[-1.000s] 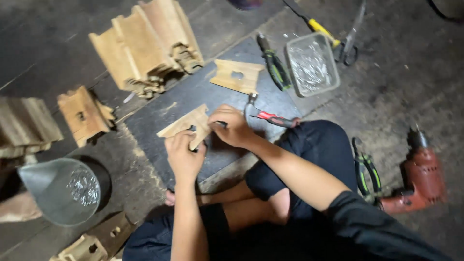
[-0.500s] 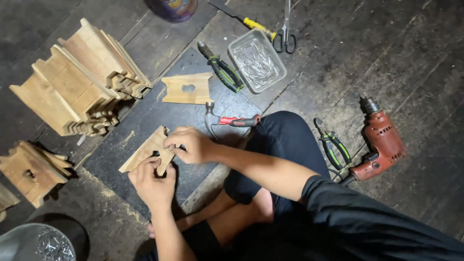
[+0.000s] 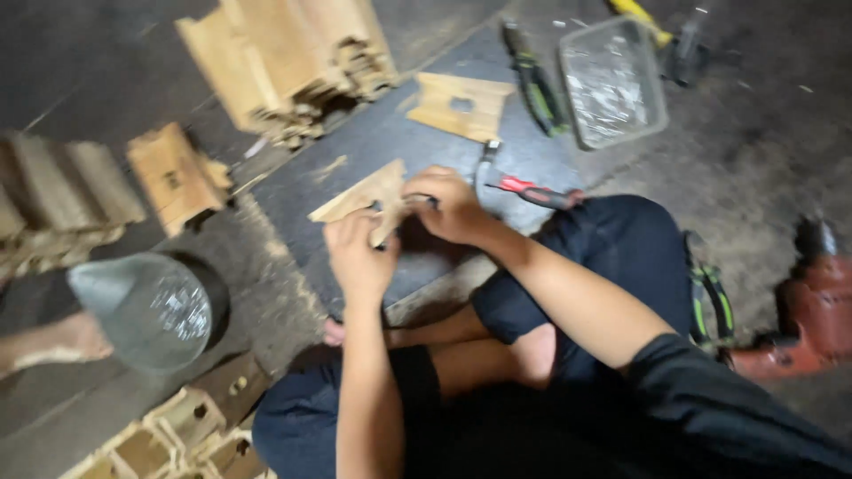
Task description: Assembling small wooden box-like structures by hand using tools on a workshop floor.
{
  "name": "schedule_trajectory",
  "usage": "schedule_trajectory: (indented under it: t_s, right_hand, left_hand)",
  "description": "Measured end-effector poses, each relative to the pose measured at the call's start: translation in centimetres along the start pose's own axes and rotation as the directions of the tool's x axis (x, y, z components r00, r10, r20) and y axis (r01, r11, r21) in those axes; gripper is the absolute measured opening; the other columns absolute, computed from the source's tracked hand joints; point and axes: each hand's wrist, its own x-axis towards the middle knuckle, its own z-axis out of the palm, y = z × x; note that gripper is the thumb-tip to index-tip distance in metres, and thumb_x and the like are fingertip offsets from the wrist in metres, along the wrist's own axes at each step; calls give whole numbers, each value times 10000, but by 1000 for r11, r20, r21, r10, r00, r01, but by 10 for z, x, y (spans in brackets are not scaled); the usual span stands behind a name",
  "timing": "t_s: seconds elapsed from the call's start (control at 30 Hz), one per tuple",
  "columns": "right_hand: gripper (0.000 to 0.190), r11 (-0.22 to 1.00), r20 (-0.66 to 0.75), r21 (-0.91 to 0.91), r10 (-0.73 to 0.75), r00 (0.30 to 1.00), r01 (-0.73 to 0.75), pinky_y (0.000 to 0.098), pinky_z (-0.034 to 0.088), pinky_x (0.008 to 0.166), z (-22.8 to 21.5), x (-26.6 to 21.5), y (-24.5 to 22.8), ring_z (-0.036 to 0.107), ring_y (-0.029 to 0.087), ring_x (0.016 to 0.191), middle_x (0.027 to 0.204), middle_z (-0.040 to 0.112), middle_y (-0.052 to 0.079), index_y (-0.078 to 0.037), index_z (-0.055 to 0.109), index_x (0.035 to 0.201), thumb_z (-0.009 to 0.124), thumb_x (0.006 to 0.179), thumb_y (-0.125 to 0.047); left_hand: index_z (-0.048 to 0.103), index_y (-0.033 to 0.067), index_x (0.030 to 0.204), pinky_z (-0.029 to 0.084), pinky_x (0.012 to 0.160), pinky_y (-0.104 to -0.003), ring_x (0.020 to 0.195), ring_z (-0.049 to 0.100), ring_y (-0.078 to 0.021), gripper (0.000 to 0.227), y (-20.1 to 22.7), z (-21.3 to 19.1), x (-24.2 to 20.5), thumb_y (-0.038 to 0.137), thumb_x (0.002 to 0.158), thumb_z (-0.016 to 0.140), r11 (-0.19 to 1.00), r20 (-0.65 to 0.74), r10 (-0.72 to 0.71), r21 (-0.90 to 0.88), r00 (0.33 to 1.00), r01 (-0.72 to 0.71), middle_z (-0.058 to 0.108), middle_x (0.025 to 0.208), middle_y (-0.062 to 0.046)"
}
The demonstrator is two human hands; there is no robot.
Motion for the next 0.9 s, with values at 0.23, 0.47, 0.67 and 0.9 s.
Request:
schedule_trajectory:
  t_s: [0.23, 0.47, 0.67, 0.9]
  right_hand:
    - [139, 998, 76, 68, 14, 997, -19, 428, 571, 882, -5, 5, -16, 732, 295, 939, 885, 749, 2, -225, 803, 988, 738, 928, -117]
    - [195, 995, 142, 52, 74, 987, -82, 456, 578, 866, -12, 9, -17, 743, 344, 931, 902, 757, 68, -151, 798, 996, 799, 879, 6]
    - [189, 994, 130, 88, 59, 990, -71, 452, 573, 853, -17, 16, -35, 749, 359, 939, 900, 763, 95, -109, 795, 997, 803, 882, 41]
    - [179, 955, 191, -223, -157, 969, 198, 445, 449, 1010, -14, 13, -43, 741, 273, 939, 893, 768, 26, -163, 782, 1002, 779, 876, -36]
  left_hand:
    - [726, 211, 1000, 637, 721, -549, 1045, 659, -332, 318, -26, 14, -12, 238, 703, 838, 978, 116, -209, 52, 971, 204, 722, 1037, 15]
    - [679, 296, 954, 658, 637, -486, 965, 713, -263, 314, -22, 13, -15, 322, 673, 815, 982, 20, -145, 122, 989, 141, 685, 1062, 140]
    - [605, 336, 887, 656, 623, -376, 999, 676, -155, 274, -19, 14, -16, 349, 671, 773, 978, -41, -141, 147, 989, 145, 628, 1016, 221]
    - [576, 324, 868, 638, 580, -321, 1031, 622, -116, 286, -23, 13, -19, 362, 684, 792, 984, -83, -58, 164, 995, 71, 608, 998, 225]
